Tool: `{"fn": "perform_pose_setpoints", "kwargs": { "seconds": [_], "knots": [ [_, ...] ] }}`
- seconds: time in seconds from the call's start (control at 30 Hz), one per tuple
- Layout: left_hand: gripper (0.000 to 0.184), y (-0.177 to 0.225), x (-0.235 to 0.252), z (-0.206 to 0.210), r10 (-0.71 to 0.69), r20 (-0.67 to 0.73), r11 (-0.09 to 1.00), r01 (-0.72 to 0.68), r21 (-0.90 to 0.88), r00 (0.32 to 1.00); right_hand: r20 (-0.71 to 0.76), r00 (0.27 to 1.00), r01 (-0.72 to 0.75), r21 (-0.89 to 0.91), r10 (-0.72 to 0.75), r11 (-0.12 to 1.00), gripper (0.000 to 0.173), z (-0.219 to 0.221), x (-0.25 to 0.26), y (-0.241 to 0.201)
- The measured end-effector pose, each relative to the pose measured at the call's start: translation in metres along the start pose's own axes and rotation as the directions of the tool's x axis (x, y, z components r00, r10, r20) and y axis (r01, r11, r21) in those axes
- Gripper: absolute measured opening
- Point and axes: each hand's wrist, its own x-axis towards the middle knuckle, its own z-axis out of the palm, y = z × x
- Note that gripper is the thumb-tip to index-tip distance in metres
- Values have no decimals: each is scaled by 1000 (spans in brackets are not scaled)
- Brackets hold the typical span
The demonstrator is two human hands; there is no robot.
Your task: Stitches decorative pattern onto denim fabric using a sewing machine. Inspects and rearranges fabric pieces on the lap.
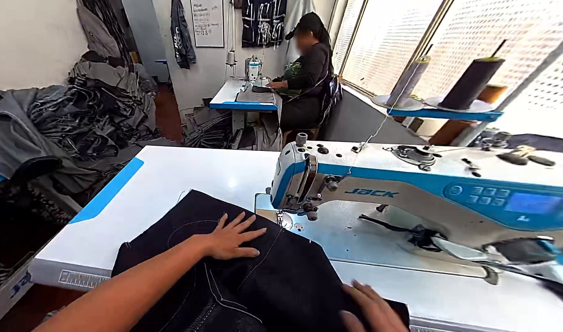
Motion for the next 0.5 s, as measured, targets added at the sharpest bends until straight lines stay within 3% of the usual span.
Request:
{"fn": "perform_pose_setpoints", "kwargs": {
  "seconds": [0.07,0.13,0.27,0.37,0.43,0.5],
  "knots": [
    [66,-19,-5,2,-56,-66,997,60,51,996,-61,993,91,-150,-101,985,66,51,34,14],
    [68,-42,-13,2,-86,-190,988,109,113,978,-112,982,115,-284,-152,952,83,68,70,29],
    [73,-64,-17,6,-126,-341,973,182,139,932,-32,987,149,-222,-160,964,97,63,136,56],
    [74,-70,-7,4,-188,-406,961,252,110,894,10,995,98,-219,-98,971,81,42,187,95],
    [74,-70,3,1,-226,-424,953,290,91,877,-39,997,53,-288,-67,956,69,34,220,120],
    [74,-67,9,-1,-267,-415,942,326,78,870,-11,1000,10,-395,-16,919,51,27,234,109]
  ]
}}
